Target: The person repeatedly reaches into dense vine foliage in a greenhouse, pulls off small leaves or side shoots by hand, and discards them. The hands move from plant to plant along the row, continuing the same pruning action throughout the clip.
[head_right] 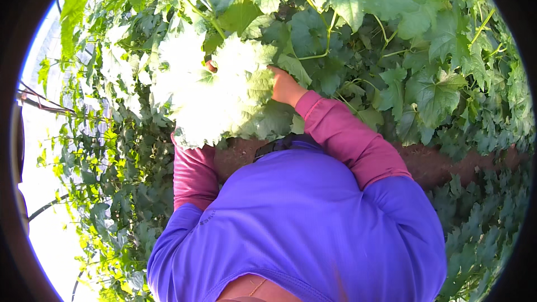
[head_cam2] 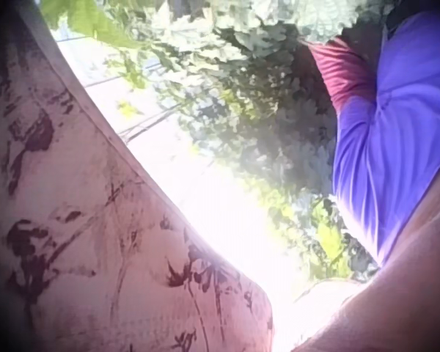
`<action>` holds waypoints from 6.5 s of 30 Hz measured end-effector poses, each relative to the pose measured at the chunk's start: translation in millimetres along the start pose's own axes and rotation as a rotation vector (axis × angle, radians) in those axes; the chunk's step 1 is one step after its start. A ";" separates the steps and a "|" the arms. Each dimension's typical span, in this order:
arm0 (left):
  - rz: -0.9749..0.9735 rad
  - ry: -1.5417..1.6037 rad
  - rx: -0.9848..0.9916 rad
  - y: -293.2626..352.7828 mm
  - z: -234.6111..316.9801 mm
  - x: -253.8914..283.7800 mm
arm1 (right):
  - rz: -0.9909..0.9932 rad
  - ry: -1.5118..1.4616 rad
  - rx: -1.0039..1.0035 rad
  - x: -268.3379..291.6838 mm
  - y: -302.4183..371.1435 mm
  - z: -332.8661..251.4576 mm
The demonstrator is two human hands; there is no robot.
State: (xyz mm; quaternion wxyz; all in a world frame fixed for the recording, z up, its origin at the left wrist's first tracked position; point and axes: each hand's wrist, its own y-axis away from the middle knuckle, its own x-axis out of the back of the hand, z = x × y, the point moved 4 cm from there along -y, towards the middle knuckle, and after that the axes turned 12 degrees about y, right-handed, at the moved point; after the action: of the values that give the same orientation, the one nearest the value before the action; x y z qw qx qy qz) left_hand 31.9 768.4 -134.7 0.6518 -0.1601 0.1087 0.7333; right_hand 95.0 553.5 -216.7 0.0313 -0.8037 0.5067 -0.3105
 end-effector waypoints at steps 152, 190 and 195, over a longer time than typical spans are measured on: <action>-0.079 0.032 -0.185 2.4 87.6 -30.8 | 0.137 -0.030 0.233 146.2 -7.9 -314.9; -0.612 -0.232 -0.407 7.0 198.2 -164.0 | 0.274 -0.572 0.060 171.7 -61.4 -220.3; -0.365 -0.264 -0.074 -6.5 136.7 -42.8 | 0.368 -0.683 -0.351 170.9 0.8 -77.5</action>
State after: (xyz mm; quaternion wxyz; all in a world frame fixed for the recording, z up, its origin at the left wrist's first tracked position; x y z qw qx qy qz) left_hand 29.9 780.2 8.2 0.7757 -0.1039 -0.0353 0.6215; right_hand 103.4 431.1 -74.7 0.1148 -0.7497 0.6474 0.0751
